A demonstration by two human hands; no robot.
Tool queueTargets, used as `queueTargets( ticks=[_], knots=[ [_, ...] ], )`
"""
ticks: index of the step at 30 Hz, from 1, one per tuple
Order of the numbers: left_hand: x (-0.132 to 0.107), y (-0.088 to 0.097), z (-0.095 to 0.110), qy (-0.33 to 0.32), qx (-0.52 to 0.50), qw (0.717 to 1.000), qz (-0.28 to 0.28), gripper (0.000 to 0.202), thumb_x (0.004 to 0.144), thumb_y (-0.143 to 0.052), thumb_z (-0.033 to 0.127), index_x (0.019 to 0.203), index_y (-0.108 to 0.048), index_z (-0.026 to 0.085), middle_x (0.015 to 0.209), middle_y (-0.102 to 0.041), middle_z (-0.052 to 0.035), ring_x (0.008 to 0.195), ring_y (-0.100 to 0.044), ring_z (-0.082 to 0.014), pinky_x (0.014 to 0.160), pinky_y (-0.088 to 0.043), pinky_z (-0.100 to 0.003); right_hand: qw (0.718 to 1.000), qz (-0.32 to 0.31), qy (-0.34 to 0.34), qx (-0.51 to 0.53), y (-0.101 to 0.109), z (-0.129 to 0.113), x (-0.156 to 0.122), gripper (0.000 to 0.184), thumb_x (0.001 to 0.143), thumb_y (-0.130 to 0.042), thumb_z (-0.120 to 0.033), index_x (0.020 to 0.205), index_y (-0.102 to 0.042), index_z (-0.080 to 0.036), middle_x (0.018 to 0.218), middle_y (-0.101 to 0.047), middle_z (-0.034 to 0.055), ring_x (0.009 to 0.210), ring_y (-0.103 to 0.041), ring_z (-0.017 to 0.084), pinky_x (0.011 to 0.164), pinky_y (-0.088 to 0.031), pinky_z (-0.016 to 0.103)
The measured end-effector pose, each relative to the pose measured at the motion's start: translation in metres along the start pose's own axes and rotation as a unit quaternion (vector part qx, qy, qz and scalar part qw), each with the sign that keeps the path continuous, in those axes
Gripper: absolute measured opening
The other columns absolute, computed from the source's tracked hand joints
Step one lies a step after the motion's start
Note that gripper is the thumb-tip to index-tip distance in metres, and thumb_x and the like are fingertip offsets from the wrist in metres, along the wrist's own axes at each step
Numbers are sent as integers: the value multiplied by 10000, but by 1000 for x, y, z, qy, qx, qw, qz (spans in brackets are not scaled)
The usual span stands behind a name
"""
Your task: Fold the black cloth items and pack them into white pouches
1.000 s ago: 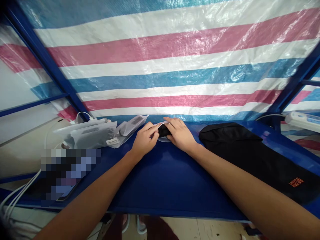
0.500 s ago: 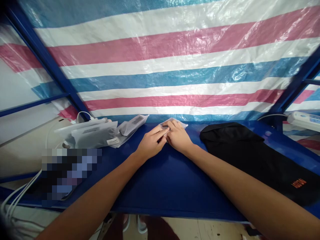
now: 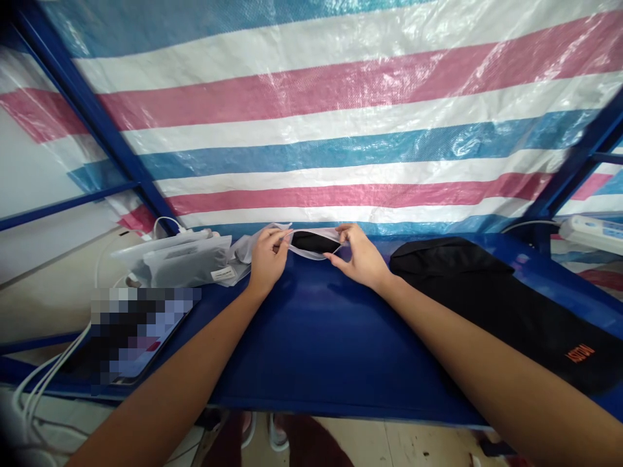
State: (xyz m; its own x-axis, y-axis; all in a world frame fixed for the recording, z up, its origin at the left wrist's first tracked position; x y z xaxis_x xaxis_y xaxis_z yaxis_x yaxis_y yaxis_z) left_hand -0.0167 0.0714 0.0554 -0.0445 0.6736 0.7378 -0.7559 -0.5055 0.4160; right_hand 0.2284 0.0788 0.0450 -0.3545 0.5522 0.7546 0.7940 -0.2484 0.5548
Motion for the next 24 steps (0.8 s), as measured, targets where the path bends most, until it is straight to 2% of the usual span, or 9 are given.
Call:
queueTargets(
  ticks=[5, 8, 12, 14, 16, 19, 21, 24],
  knots=[
    [0, 4, -1, -5, 10, 1000, 20, 302, 1054, -540, 143, 1244, -764, 212, 1260, -655, -118, 1108, -704, -218, 872, -652, -337, 998, -53, 18, 36, -13, 2, -2, 450, 988, -743, -331, 1386, -544, -268, 1359, -654, 142, 1188, -699, 330, 1049, -605, 544],
    [-3, 2, 5, -22, 35, 999, 17, 334, 1032, -548, 124, 1304, -721, 215, 1325, -633, -132, 1189, -677, -244, 930, -642, -376, 998, -49, 23, 32, -13, 4, -2, 353, 988, -690, -242, 1330, -609, -268, 1301, -712, 122, 1175, -725, 329, 1041, -611, 557],
    [-11, -7, 38, -116, 123, 986, -14, 408, 1052, -632, 250, 1458, -660, 222, 1454, -613, -158, 1369, -566, -330, 1179, -505, -533, 998, -7, 7, 63, -6, 4, -3, 201, 1009, -680, -241, 1209, -675, -261, 1101, -790, 77, 1030, -789, 292, 965, -650, 505],
    [-16, -14, 55, -162, 140, 976, -42, 421, 1055, -670, 338, 1464, -674, 243, 1499, -615, -151, 1393, -541, -351, 1225, -439, -569, 996, 1, -2, 85, -6, 1, -4, 201, 1008, -708, -266, 1208, -686, -265, 1067, -811, 59, 974, -808, 274, 950, -659, 482],
    [-20, -22, 67, -200, 132, 967, -81, 393, 1058, -689, 402, 1426, -709, 269, 1475, -657, -126, 1380, -556, -340, 1209, -435, -554, 995, -4, -5, 102, -10, -5, -5, 176, 1013, -717, -288, 1187, -697, -271, 1091, -827, 50, 970, -823, 264, 939, -666, 457],
    [-24, -33, 71, -234, 107, 956, -139, 231, 1101, -640, 396, 1230, -797, 286, 1246, -772, -69, 1230, -641, -274, 1106, -473, -479, 992, -16, -28, 119, -14, -9, -6, 152, 1023, -721, -325, 1166, -695, -281, 1088, -850, 35, 994, -841, 267, 912, -676, 433],
    [-23, -36, 69, -232, 102, 955, -155, 240, 1124, -602, 382, 1098, -816, 277, 1117, -794, -47, 1131, -664, -245, 1026, -482, -446, 991, -18, -55, 124, -16, -8, -6, 165, 1013, -740, -357, 1152, -685, -286, 1062, -863, 28, 1012, -845, 282, 912, -678, 439],
    [-21, -35, 67, -225, 119, 954, -160, 262, 1141, -558, 357, 1085, -793, 257, 1124, -790, -55, 1127, -653, -251, 978, -472, -440, 989, -9, -75, 124, -13, -7, -3, 184, 993, -769, -410, 1096, -684, -284, 1042, -865, 35, 1012, -843, 302, 927, -669, 464]
  ],
)
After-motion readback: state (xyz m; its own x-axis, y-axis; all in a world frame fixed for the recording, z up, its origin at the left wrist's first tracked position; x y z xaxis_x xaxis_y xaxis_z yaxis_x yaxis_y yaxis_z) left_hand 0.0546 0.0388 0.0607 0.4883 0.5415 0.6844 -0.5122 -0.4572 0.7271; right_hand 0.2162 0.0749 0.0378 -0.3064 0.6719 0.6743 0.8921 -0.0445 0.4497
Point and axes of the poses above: each hand's wrist, its own x-axis towards the middle knuckle, its own y-axis out of the back of the hand, z = x × y, the point moved 9 cm from there along x, towards the middle knuckle
